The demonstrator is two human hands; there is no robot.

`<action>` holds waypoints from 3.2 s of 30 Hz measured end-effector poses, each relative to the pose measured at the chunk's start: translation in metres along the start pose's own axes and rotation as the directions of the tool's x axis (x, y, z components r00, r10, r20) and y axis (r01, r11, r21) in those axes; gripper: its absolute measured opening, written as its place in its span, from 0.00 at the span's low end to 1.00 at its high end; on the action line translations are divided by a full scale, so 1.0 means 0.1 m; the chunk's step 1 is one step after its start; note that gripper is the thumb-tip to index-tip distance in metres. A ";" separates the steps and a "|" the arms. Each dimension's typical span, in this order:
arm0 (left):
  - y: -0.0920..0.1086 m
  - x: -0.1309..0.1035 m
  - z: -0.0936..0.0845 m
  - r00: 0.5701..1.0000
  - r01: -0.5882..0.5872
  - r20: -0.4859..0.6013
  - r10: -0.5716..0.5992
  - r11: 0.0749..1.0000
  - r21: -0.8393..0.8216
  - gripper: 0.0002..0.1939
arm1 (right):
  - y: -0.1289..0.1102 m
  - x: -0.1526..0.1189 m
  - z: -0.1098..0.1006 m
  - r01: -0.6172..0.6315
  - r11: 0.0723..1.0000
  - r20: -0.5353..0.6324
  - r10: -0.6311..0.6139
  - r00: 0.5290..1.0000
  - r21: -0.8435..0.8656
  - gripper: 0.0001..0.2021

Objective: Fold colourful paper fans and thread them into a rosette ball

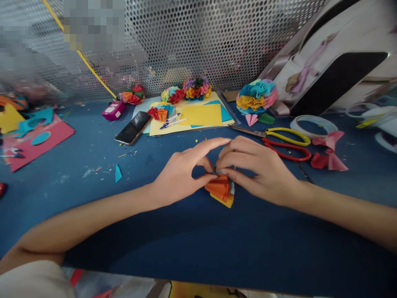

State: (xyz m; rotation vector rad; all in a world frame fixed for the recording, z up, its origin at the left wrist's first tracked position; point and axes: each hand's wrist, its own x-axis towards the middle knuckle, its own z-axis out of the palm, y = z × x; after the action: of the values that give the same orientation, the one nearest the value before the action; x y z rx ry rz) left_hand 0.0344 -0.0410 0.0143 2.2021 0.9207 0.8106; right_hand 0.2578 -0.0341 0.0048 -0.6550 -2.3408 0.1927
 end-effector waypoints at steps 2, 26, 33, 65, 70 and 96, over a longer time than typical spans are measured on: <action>-0.03 0.01 -0.02 1.000 -0.012 -0.008 0.012 1.000 0.000 0.30 | 0.14 0.03 -0.08 -0.032 0.996 0.103 0.023 0.994 0.087 0.09; -0.12 0.13 -0.17 0.997 0.044 -0.051 -0.049 0.995 -0.086 0.07 | 0.67 -0.17 -0.28 0.312 0.872 0.454 -0.120 0.883 -0.377 0.14; -0.11 0.11 -0.15 0.997 0.071 -0.030 -0.077 0.985 -0.160 0.04 | 0.36 -0.07 -0.47 -0.040 0.999 0.314 0.047 0.948 -0.028 0.05; 0.02 0.04 -0.04 0.991 0.123 -0.021 -0.129 0.977 -0.173 0.05 | -0.02 -0.03 -0.28 0.315 0.801 0.105 -0.306 0.946 -0.509 0.07; -0.01 0.05 -0.03 0.991 0.132 -0.003 -0.135 0.979 -0.158 0.04 | -0.04 -0.04 -0.27 0.351 0.776 0.133 -0.333 0.934 -0.523 0.09; 0.02 0.07 -0.04 0.996 -0.082 0.064 0.067 0.955 0.285 0.10 | -0.09 -0.05 -0.25 0.375 0.732 0.177 -0.337 0.925 -0.569 0.11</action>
State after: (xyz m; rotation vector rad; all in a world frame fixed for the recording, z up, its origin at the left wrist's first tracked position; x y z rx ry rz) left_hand 0.0359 -0.0357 0.0206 2.5101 0.9856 0.6826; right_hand 0.2731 -0.0455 0.0235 -0.4607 -2.5342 -0.7452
